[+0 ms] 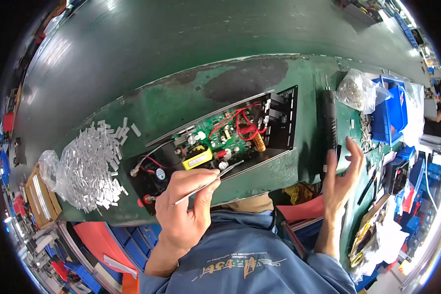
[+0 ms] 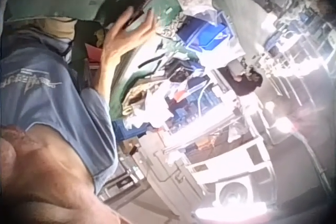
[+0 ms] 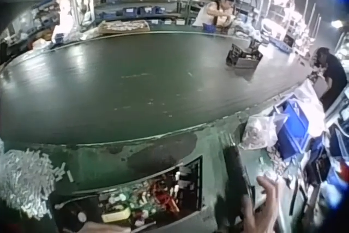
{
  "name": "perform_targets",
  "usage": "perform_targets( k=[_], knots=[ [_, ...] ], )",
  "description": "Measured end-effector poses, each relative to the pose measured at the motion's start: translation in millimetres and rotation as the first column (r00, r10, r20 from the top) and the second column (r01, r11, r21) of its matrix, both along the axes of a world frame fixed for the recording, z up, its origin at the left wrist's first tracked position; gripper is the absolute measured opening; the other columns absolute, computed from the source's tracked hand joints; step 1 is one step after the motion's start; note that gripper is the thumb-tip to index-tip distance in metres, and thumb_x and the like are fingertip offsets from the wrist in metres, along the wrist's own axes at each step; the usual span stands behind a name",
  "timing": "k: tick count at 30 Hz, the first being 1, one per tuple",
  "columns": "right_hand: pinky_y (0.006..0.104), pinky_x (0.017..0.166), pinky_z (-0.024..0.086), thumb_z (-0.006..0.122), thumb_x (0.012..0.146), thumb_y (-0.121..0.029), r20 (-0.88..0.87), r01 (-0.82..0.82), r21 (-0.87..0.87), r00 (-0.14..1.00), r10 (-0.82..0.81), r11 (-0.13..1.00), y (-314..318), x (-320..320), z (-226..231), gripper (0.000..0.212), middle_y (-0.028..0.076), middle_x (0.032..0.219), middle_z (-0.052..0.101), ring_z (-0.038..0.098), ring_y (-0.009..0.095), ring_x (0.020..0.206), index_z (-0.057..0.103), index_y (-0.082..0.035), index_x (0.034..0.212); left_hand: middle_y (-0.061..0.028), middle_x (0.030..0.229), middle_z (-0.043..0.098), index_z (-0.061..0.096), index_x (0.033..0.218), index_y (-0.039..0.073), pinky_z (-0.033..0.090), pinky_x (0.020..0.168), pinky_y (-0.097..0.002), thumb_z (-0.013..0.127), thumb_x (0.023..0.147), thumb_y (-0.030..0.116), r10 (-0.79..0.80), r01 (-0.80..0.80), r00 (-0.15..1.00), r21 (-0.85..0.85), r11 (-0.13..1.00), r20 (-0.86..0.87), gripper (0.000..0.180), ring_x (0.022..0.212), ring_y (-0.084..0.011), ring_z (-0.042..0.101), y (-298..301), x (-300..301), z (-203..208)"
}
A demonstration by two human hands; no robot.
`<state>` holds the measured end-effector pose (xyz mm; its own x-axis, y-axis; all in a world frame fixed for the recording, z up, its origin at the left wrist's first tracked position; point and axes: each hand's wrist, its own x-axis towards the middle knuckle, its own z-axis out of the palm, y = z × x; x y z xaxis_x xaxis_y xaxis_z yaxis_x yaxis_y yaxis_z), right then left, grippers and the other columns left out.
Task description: Assembling electronic components and wiring into a metal housing using an electric screwdriver.
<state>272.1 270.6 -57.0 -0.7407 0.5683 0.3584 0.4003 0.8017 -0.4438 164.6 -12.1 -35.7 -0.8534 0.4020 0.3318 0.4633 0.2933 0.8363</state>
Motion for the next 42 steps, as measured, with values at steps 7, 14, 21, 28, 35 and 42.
perform_targets(
  k=[7,14,21,28,35,42],
  knots=[
    [0.0485,0.104,0.043,0.072,0.088,-0.011,0.209,0.092,-0.107,0.976,-0.068,0.990,-8,8,-17,0.072,0.027,0.128,0.057,0.056,0.046,0.115,0.040,-0.003,0.152,-0.0116,0.096,0.074,0.064,0.107,0.001,0.056,0.063,-0.0329,0.076,0.087,-0.001,-0.075,0.057,0.990,-0.145,0.988,-0.123,0.023,0.077,-0.0264,0.072,18,-12,-16],
    [0.0350,0.093,0.048,0.074,0.083,-0.008,0.212,0.204,-0.866,0.977,-0.034,0.457,-50,116,-23,0.065,0.011,0.114,0.061,0.058,0.019,0.104,0.046,0.000,0.141,-0.0132,0.093,0.074,0.064,0.107,0.001,0.057,0.066,-0.0339,0.077,0.084,-0.003,-0.111,0.089,0.987,-0.182,0.979,-0.114,0.026,0.078,-0.0280,0.072,28,-15,-19],
    [0.0320,0.085,0.053,0.085,0.080,-0.004,0.176,0.159,-0.984,0.930,0.322,0.079,-95,124,-34,0.053,0.005,0.097,0.068,0.065,0.013,0.092,0.052,-0.004,0.122,-0.0159,0.096,0.073,0.063,0.106,-0.004,0.057,0.072,-0.0355,0.075,0.086,-0.008,-0.120,0.092,0.986,-0.218,0.972,-0.118,0.023,0.082,-0.0296,0.071,27,-12,-27],
    [0.0420,0.084,0.053,0.048,0.106,-0.027,-0.022,-0.132,-0.957,0.921,0.389,0.259,-102,136,-54,0.045,0.024,0.102,0.067,0.070,0.037,0.089,0.045,0.001,0.142,-0.0123,0.105,0.071,0.066,0.108,-0.004,0.054,0.081,-0.0297,0.067,0.096,-0.001,-0.125,0.090,0.984,-0.249,0.964,-0.128,0.012,0.093,-0.0195,0.066,28,-9,-23],
    [0.0403,0.084,0.052,0.035,0.111,-0.028,0.018,-0.065,-0.977,0.923,0.385,0.202,-99,128,-46,0.045,0.024,0.104,0.067,0.068,0.036,0.090,0.046,0.001,0.143,-0.0124,0.105,0.071,0.066,0.108,-0.004,0.055,0.078,-0.0292,0.066,0.097,-0.001,-0.107,0.075,0.987,-0.240,0.968,-0.123,0.011,0.092,-0.0192,0.067,29,-10,-29],
    [0.0360,0.091,0.049,0.037,0.111,-0.037,0.089,0.074,-0.996,0.923,0.374,0.055,-99,123,-37,0.051,0.015,0.107,0.068,0.064,0.023,0.097,0.049,0.002,0.142,-0.0119,0.095,0.073,0.065,0.105,-0.001,0.055,0.070,-0.0340,0.076,0.087,-0.004,-0.104,0.070,0.981,-0.203,0.977,-0.161,0.021,0.080,-0.0266,0.070,30,-12,-30]
  ],
)
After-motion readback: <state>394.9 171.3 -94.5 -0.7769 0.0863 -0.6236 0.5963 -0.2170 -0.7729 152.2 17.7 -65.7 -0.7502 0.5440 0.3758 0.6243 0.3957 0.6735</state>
